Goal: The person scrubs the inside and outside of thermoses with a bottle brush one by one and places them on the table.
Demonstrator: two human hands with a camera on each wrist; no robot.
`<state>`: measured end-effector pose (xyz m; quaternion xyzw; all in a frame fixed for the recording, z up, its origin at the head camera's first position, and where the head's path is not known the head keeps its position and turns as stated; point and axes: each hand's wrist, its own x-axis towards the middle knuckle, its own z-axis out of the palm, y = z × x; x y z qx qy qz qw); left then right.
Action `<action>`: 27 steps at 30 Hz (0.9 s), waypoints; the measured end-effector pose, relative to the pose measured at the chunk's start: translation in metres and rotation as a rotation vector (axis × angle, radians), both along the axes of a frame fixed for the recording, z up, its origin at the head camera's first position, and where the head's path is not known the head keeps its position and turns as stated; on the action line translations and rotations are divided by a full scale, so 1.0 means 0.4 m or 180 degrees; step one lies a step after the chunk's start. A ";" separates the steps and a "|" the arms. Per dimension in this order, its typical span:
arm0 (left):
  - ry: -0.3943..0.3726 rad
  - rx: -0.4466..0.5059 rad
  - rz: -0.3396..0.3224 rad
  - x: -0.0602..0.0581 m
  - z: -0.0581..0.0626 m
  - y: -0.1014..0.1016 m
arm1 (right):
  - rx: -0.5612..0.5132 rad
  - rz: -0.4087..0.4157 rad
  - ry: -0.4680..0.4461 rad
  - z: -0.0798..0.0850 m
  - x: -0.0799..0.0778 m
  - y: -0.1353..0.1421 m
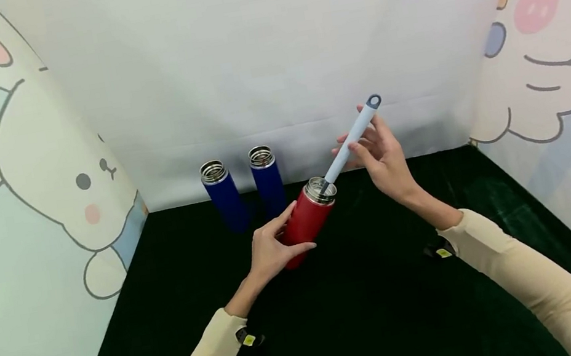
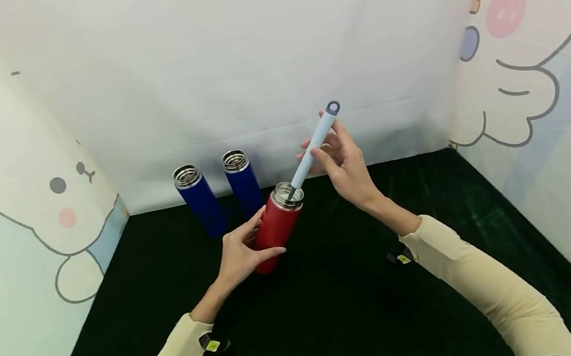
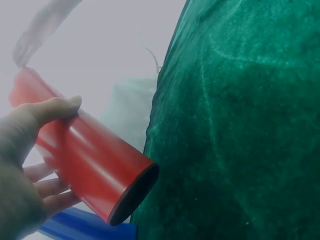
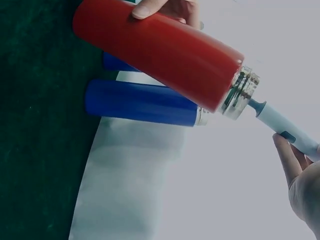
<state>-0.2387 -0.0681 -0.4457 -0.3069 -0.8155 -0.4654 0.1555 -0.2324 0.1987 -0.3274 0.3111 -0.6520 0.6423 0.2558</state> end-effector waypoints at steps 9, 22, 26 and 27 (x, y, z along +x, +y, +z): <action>-0.0041 -0.0049 -0.0059 0.000 0.012 0.008 | -0.0193 0.0171 0.0097 -0.005 -0.009 -0.002; 0.0010 -0.0025 -0.0008 0.009 0.027 0.021 | 0.0859 -0.0365 0.0496 -0.060 0.016 -0.058; 0.0054 -0.0037 0.0016 0.002 0.025 0.017 | 0.0663 -0.0050 0.0304 -0.046 0.007 -0.050; 0.0069 -0.0028 0.0015 -0.001 0.026 0.015 | 0.0583 0.0029 0.0265 -0.040 0.005 -0.048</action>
